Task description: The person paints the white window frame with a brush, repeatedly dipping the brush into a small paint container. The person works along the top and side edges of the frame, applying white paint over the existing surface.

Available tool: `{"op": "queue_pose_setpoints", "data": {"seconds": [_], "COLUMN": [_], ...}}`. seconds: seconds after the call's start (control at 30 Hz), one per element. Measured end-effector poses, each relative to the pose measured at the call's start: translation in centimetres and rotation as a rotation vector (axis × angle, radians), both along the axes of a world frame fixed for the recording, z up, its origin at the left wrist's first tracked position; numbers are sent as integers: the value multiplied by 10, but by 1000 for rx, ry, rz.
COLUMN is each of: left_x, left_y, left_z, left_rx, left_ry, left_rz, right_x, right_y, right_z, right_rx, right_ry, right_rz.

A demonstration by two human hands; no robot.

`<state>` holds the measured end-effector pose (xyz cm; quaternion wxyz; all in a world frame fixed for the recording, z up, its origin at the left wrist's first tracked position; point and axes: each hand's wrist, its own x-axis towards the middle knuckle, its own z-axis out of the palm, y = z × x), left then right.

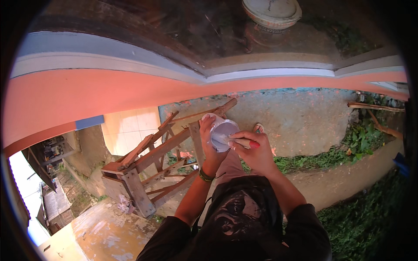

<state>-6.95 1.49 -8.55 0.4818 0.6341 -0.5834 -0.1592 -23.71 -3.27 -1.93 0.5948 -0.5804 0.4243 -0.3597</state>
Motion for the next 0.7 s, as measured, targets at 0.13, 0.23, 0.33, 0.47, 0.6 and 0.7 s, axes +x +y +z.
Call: {"op": "queue_pose_setpoints", "data": {"seconds": [0.13, 0.23, 0.33, 0.47, 0.6, 0.7], "left_x": [2, 2, 13, 15, 28, 38], "left_y": [-4, -10, -14, -19, -22, -20], "left_z": [-2, -5, -9, -6, -11, -26], "left_rx": [64, 11, 61, 33, 44, 39], "left_ry": [108, 261, 179, 256, 177, 168], "left_rz": [68, 123, 149, 152, 139, 135], "right_x": [-6, -12, -17, -14, -13, -8], "right_y": [2, 6, 15, 17, 14, 22], "right_z": [-7, -16, -27, -37, -45, -47], "right_rx": [361, 489, 495, 216, 168, 377], "right_ry": [-146, -249, -266, -299, -306, -384], "right_rz": [-144, -163, -134, -129, -65, -97]}}
